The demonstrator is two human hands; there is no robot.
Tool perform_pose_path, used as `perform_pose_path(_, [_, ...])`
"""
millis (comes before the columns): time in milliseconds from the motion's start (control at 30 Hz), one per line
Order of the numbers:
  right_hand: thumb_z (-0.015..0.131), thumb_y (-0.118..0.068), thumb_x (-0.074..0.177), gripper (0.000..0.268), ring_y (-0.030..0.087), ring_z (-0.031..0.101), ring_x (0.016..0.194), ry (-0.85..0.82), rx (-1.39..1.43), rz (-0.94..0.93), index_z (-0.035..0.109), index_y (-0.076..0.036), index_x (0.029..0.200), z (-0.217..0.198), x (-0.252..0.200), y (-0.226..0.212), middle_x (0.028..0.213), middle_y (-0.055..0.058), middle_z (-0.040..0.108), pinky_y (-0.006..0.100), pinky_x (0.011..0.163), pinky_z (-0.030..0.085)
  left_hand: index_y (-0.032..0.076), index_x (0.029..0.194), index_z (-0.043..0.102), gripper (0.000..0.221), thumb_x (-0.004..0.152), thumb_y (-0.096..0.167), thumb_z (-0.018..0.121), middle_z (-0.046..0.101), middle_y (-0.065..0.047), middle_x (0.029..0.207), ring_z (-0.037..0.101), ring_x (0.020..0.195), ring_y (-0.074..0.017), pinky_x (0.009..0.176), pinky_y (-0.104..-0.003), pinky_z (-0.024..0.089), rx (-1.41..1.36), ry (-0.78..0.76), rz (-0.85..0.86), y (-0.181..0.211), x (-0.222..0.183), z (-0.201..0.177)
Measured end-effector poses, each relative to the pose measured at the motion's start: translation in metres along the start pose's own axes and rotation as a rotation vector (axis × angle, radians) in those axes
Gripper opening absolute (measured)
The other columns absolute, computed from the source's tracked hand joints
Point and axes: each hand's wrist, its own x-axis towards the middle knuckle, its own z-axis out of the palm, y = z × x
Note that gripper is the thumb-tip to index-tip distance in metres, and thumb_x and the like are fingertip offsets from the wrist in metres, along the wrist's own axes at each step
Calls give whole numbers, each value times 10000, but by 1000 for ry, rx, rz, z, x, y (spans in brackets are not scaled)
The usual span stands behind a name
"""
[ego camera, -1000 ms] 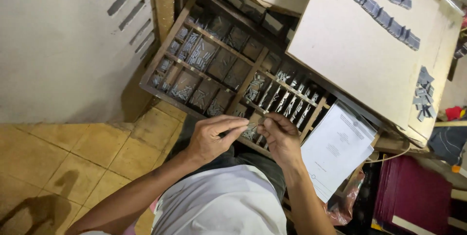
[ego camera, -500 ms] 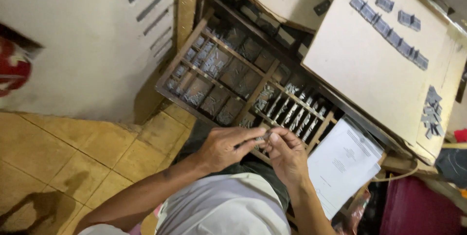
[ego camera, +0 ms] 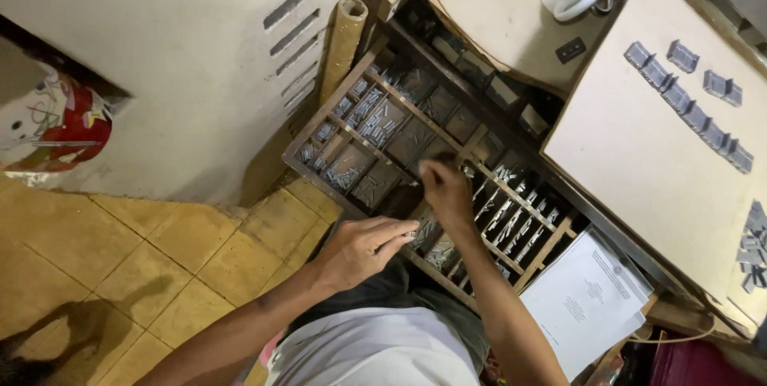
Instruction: Arranging individual metal type characters into a typesetting tray for letterpress printing.
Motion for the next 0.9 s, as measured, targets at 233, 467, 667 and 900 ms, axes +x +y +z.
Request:
perform_pose_path(233, [703, -371, 967, 327, 404, 710, 852, -66, -428, 94, 755, -68, 857, 43, 67, 1, 912, 174, 769, 515, 760, 498, 36, 1217, 726, 265, 953, 54, 738, 788, -101, 1060, 776, 889, -192, 744, -289, 671, 31, -8, -59, -1, -1, -7])
perform_pose_path(467, [562, -91, 978, 256, 358, 715, 817, -105, -781, 109, 589, 25, 1204, 85, 89, 53, 1216, 158, 637, 463, 542, 542, 47, 1192, 749, 286, 915, -23, 744, 771, -132, 1103, 772, 925, -220, 835, -286, 671, -144, 32, -103, 9, 16, -11])
perform_pose_path(667, [502, -113, 1012, 409, 347, 705, 965, -164, -897, 34, 477, -34, 1412, 74, 79, 21, 1507, 173, 441, 490, 637, 610, 49, 1090, 794, 178, 922, 71, 739, 802, -107, 1056, 784, 926, -187, 822, -267, 662, -187, 162, -238, 19, 24, -16])
perform_pose_path(900, [449, -181, 1030, 321, 273, 620, 1179, 117, -521, -127, 682, -6, 1164, 32, 39, -45, 1130, 173, 683, 423, 1062, 470, 49, 1082, 838, 213, 891, 3, 756, 828, -151, 997, 796, 906, -304, 693, -378, 684, -363, 258, -386, 27, 33, -22])
